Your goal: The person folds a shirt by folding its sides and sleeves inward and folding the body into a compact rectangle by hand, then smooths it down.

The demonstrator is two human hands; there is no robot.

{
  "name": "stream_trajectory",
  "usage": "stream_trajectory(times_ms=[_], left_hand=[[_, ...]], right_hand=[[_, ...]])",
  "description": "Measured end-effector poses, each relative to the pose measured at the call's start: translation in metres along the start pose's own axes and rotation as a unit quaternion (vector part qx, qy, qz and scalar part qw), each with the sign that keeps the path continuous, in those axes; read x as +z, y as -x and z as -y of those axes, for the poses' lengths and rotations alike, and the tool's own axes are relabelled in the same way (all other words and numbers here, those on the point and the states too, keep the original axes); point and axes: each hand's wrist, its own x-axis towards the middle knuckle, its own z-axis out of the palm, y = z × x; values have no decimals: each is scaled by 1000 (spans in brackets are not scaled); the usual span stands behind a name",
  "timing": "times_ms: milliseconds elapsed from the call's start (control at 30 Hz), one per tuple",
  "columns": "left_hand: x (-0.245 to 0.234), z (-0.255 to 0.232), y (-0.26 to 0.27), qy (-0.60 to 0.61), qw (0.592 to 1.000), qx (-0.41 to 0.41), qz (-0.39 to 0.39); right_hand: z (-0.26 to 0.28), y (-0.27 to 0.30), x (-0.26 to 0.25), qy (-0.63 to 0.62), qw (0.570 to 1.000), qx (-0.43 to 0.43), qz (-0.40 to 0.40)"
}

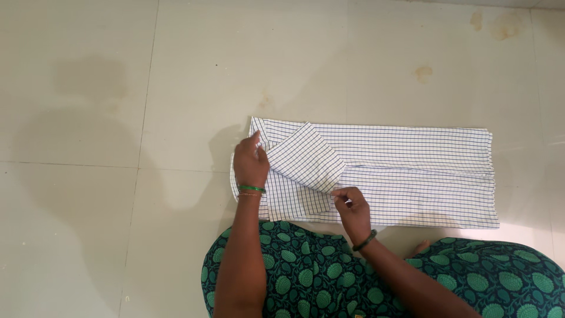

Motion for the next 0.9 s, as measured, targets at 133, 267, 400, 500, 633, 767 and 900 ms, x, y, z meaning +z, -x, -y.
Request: stream_trajectory(times_ms=[133,267,400,500,633,767,900], left_hand=[[8,-5,3,-103,993,45,40],[7,1,0,-100,993,49,51],[21,-2,5,-53,985,153,65],[39,-13,17,-121,963,172,169],[53,-13,30,-176,939,139,259],[55,0,34,-260,912,93,305],[54,5,35,-253,912,85,310]], right_hand=[[4,-19,3,10,1000,15,-25],[-1,-23,8,-18,998,5,-61],[16,-34,16,18,996,-63,-66],[37,-55,32,171,963,-205,-21],[52,-66,48,423,857,-280,94],[50,-66,26,512,824,-146,195],[18,-60,-23,566,806,-88,148]])
